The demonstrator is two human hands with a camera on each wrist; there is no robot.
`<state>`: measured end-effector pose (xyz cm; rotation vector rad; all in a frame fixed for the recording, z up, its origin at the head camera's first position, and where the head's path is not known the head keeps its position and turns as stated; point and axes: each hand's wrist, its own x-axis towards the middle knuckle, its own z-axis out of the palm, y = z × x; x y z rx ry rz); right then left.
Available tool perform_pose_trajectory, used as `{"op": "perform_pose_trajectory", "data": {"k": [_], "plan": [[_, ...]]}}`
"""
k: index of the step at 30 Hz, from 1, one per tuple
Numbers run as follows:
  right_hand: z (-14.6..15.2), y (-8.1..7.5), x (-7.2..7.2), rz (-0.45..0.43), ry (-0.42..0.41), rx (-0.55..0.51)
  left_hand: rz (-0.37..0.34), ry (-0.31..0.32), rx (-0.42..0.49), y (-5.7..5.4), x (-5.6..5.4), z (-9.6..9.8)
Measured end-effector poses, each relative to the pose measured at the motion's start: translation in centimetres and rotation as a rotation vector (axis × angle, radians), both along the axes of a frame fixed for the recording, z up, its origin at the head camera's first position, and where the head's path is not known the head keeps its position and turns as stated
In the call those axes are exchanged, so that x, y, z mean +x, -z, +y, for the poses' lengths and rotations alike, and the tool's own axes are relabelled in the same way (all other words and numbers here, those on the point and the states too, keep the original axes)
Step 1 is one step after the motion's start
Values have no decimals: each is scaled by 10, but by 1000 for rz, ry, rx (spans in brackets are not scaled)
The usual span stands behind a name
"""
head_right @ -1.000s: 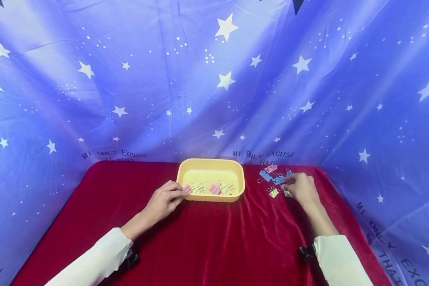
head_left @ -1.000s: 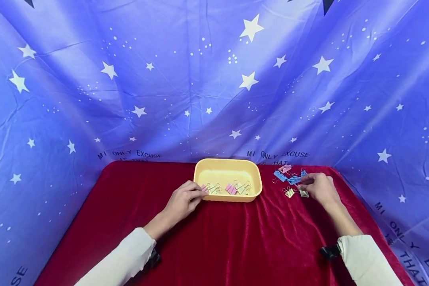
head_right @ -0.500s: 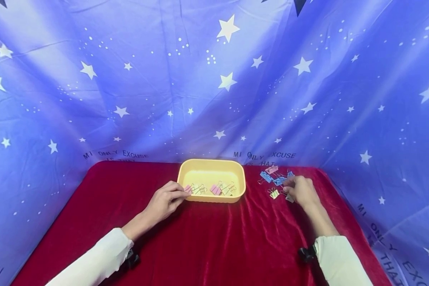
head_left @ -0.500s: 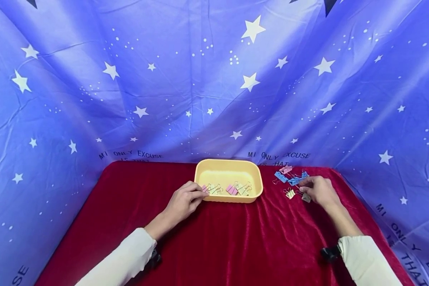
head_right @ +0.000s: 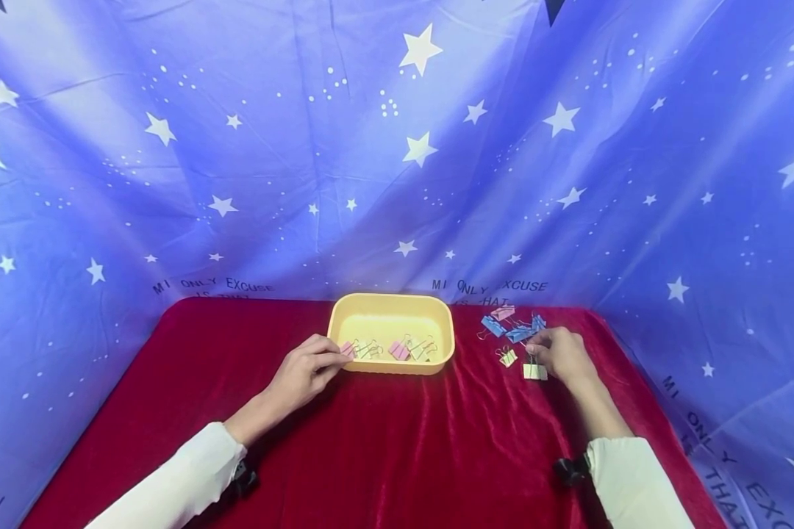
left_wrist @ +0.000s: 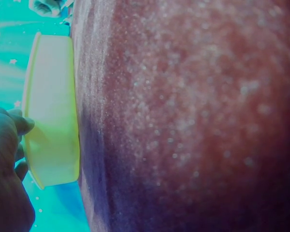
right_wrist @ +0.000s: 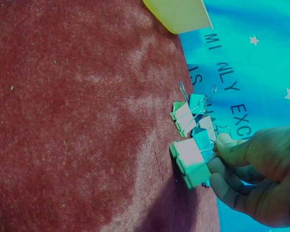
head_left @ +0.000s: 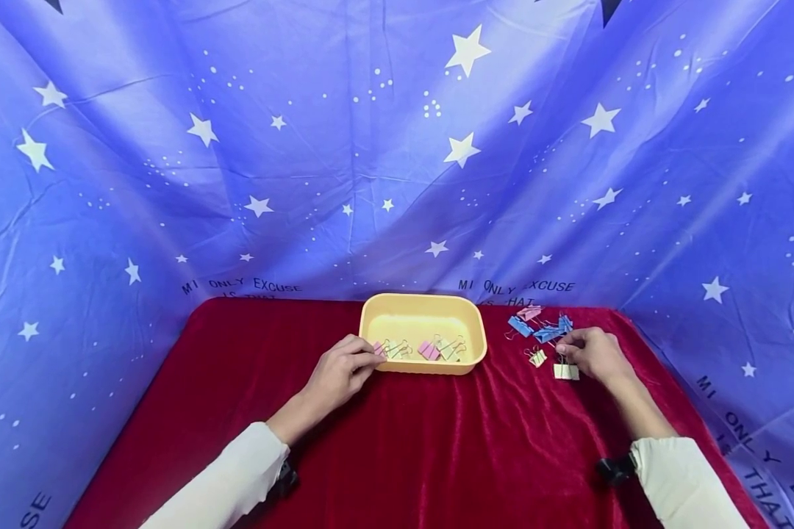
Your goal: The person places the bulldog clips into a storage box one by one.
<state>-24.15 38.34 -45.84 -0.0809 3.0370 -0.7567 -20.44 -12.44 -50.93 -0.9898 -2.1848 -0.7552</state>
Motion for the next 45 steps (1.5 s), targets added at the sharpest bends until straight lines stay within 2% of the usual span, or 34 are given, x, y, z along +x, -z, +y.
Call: {"op": "perform_pose_trajectory", "data": {"k": [6, 14, 19, 26, 29, 38, 45], "plan": [[3, -4, -1, -99, -19, -88, 4, -2, 1, 0, 0, 0], [6, -23, -7, -304, -12, -406, 2, -8, -3, 0, 0, 0], [7, -31, -8, -369, 19, -555, -1, -11, -9, 0, 0, 0], [-4, -36, -12, -391, 37, -712, -8, -9, -5, 0, 1, 0], [-15, -38, -14, -385, 33, -745, -8, -9, -6, 0, 1, 0], [-62, -48, -16, -324, -1, -832, -22, -15, -11, 0, 2, -1], [-100, -51, -12, -322, -15, -926, -1, -16, -4, 1, 1, 0]]}}
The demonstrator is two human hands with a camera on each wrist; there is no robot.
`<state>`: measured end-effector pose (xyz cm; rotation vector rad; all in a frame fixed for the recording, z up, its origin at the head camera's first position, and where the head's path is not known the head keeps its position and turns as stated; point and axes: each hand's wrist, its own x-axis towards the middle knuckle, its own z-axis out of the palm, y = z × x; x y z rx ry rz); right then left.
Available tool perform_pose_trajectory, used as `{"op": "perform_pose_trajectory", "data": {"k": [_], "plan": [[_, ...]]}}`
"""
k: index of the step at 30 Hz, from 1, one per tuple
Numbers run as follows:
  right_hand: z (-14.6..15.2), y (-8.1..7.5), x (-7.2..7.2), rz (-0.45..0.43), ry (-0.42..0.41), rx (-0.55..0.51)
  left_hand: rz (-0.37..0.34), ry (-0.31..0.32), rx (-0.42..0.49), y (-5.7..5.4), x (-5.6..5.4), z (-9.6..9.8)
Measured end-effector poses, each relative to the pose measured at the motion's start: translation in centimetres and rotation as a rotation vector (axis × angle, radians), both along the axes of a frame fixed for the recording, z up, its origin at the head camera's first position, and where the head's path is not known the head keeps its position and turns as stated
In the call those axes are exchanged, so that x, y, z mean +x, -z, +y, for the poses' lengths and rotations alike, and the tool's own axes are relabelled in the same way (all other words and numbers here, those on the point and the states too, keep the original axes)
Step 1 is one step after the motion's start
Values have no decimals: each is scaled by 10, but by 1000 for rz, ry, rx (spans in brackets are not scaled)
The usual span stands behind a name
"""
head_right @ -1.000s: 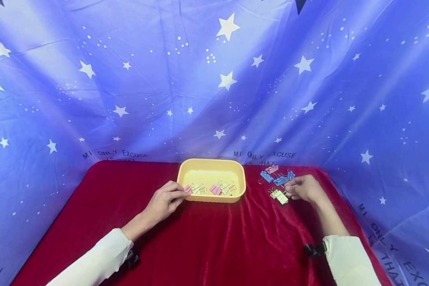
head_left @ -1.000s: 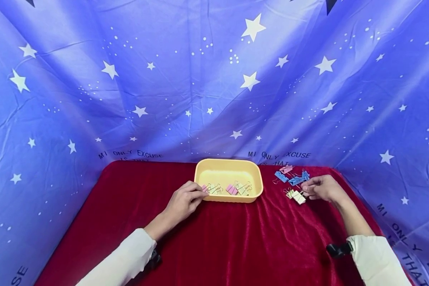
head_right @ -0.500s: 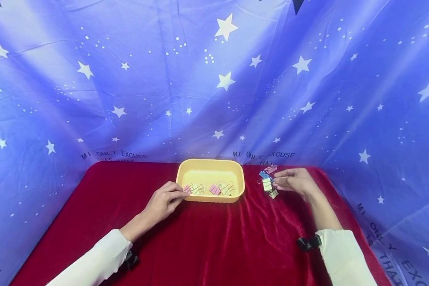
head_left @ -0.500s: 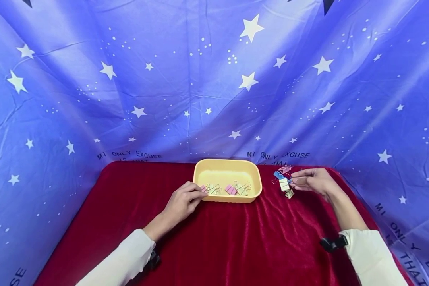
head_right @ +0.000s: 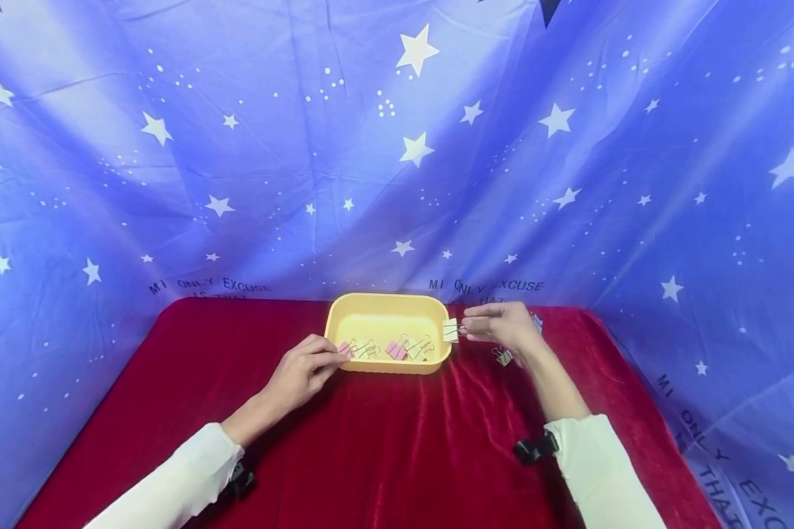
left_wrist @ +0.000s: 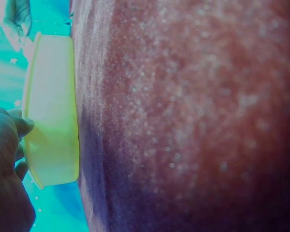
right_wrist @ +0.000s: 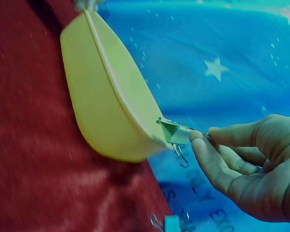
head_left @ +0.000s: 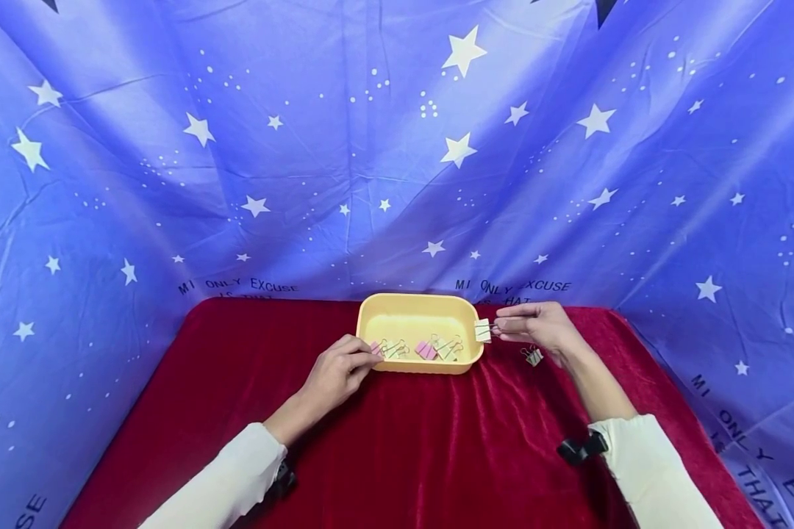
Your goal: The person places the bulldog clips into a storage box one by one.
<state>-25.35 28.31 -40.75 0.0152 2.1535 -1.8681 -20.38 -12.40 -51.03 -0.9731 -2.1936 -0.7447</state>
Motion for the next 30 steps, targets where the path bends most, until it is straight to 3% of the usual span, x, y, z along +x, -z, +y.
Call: {"op": "perform_pose_trajectory", "data": {"k": [9, 21, 30], "plan": [[-50, 2, 3, 44, -41, 16, -1, 1, 0, -3, 0, 1], [-96, 20, 4, 106, -87, 159, -5, -2, -7, -1, 0, 1], [-120, 32, 3, 168, -105, 342, -13, 6, 3, -4, 1, 2]]}}
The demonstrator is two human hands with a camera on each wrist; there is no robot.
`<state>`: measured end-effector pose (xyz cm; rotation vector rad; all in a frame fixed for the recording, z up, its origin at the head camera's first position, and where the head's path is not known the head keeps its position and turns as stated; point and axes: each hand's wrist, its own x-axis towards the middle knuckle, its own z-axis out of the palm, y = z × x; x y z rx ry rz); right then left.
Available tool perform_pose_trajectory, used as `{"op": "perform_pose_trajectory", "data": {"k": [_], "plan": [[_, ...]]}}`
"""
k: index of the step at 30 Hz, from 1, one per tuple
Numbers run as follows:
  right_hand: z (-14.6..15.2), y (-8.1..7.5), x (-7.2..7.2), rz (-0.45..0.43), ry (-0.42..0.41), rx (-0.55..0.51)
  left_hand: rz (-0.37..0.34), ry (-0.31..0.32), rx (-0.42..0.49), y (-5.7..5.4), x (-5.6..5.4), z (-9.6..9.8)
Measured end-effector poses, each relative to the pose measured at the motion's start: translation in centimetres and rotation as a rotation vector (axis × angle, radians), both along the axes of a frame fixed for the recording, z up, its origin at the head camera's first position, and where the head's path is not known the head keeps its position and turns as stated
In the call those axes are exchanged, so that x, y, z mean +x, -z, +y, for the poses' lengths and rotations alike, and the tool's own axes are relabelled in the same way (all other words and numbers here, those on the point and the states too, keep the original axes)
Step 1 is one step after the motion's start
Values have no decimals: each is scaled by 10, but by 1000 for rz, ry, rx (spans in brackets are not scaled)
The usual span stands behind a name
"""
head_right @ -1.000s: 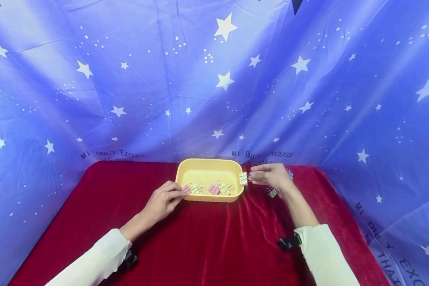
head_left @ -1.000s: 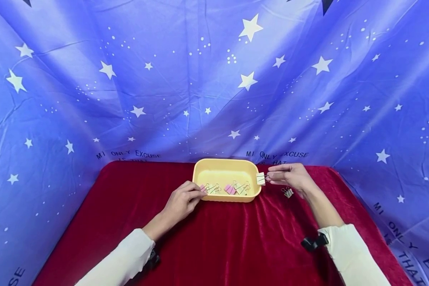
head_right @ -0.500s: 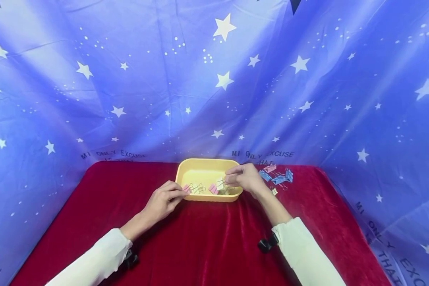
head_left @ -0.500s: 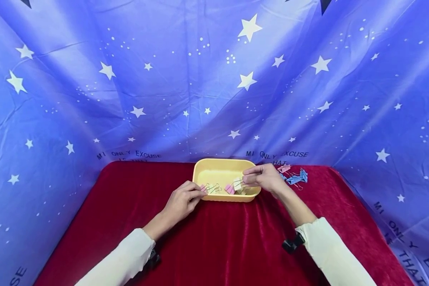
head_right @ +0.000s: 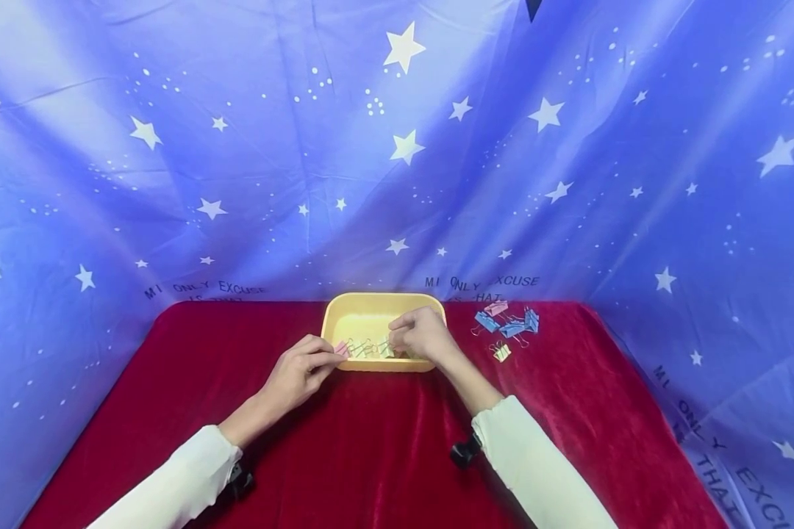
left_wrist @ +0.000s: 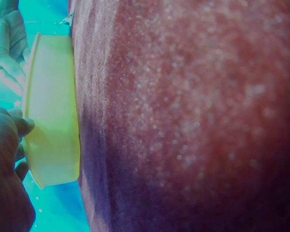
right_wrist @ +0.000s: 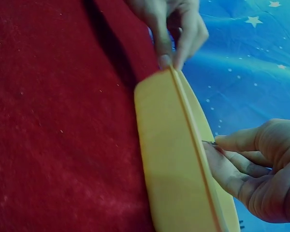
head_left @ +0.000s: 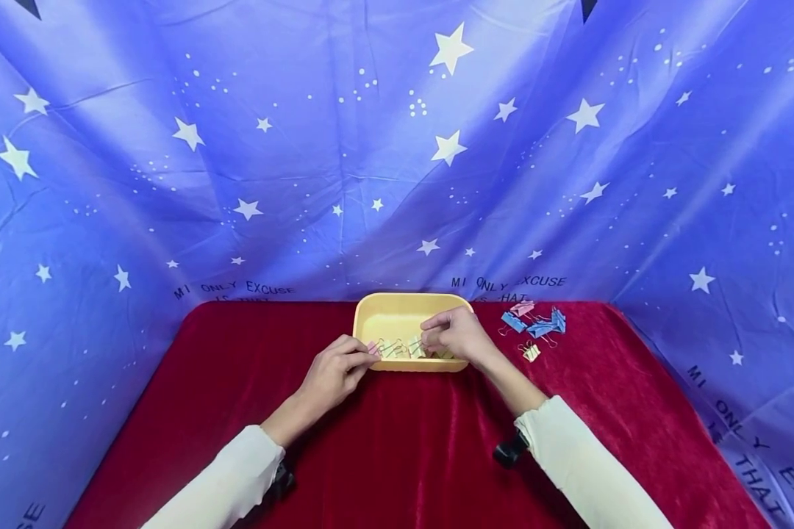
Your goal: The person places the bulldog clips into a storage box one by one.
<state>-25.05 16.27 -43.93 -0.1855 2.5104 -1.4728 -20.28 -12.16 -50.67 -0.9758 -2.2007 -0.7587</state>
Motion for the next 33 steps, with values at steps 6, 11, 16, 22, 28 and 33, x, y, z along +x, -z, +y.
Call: {"op": "perform_pose_trajectory", "data": {"k": [6, 11, 16, 22, 28, 33], "plan": [[1, 1, 0, 172, -14, 201, 15, 6, 4, 2, -2, 1], [15, -3, 0, 218, 56, 238, 19, 3, 10, 4, -2, 0], [35, -3, 1, 151, 100, -7, 9, 1, 12, 4, -2, -1], [64, -2, 3, 176, 170, -82, 8, 7, 14, 1, -3, -2], [92, 7, 3, 349, 186, 268, -11, 0, 10, 1, -2, -3], [110, 18, 4, 464, 163, 448, -16, 1, 13, 2, -1, -3]]}}
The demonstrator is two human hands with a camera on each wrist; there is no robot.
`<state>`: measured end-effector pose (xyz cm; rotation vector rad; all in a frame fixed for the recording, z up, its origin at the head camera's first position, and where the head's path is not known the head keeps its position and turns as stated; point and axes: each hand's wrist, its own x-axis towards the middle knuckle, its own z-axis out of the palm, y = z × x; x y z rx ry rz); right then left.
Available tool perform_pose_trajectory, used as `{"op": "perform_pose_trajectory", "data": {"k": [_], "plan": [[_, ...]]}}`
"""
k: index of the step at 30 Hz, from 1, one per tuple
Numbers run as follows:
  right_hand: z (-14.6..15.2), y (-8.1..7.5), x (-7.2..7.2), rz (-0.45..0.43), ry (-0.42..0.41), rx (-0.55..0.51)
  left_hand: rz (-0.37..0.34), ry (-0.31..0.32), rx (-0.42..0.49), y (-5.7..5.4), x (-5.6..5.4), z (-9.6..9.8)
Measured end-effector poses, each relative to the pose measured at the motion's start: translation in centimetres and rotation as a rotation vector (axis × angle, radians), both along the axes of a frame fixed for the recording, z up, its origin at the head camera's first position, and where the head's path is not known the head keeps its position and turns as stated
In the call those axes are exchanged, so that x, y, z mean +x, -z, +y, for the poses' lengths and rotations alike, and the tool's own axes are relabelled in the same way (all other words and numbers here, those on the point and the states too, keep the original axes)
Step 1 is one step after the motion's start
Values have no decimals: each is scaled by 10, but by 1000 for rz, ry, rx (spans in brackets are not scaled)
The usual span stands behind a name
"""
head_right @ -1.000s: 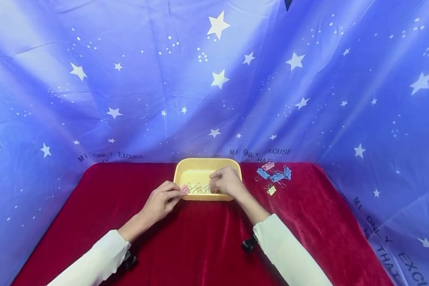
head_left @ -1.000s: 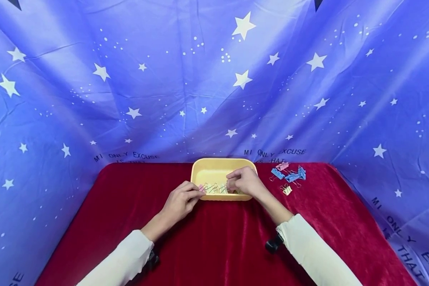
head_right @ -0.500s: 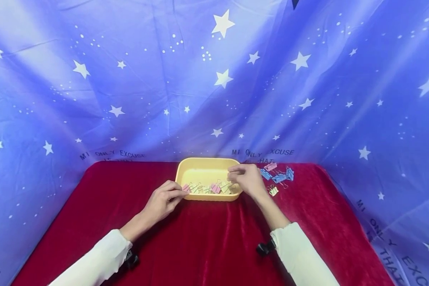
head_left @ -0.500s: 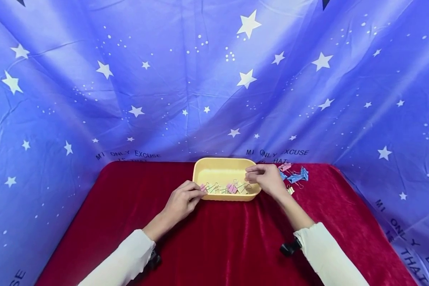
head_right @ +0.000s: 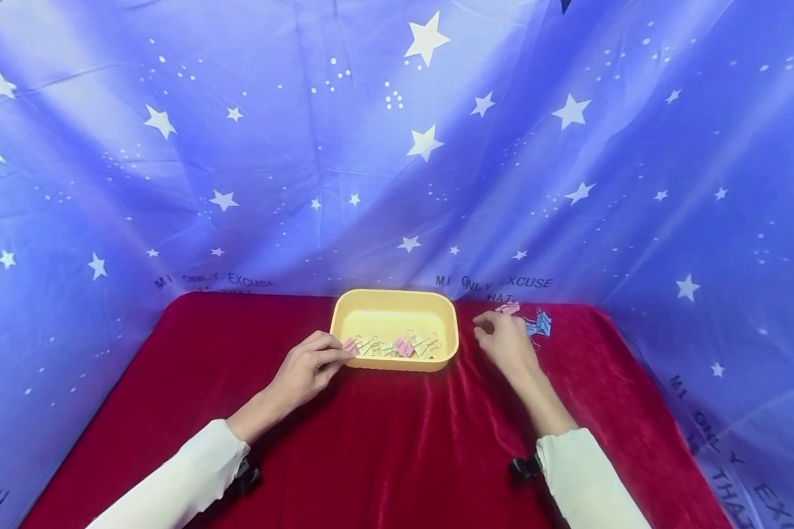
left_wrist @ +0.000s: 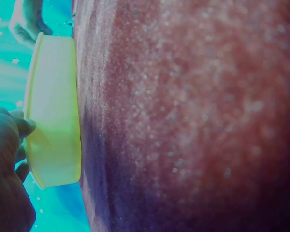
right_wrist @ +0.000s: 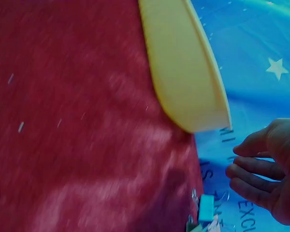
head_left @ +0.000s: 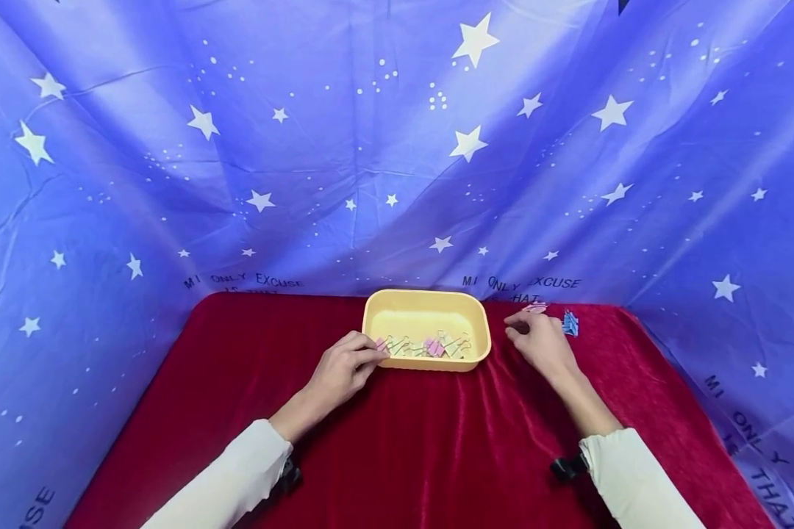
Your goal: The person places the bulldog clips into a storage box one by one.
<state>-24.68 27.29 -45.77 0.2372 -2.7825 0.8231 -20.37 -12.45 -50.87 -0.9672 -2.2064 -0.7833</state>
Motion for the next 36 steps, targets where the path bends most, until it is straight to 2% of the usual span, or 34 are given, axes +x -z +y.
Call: {"op": "perform_pose_trajectory", "data": {"k": [5, 11, 16, 25, 36], "plan": [[17, 5, 2, 37, -9, 87, -26, 0, -14, -2, 0, 0], [38, 3, 6, -9, 12, 120, -8, -10, -8, -2, 0, 1], [51, 0, 4, -16, 16, 142, 3, -3, 6, -2, 0, 1], [59, 4, 3, -75, -94, 169, -6, -9, 8, -1, 0, 1], [59, 13, 0, -50, -168, 212, -2, -20, 1, -1, 1, 1]]}}
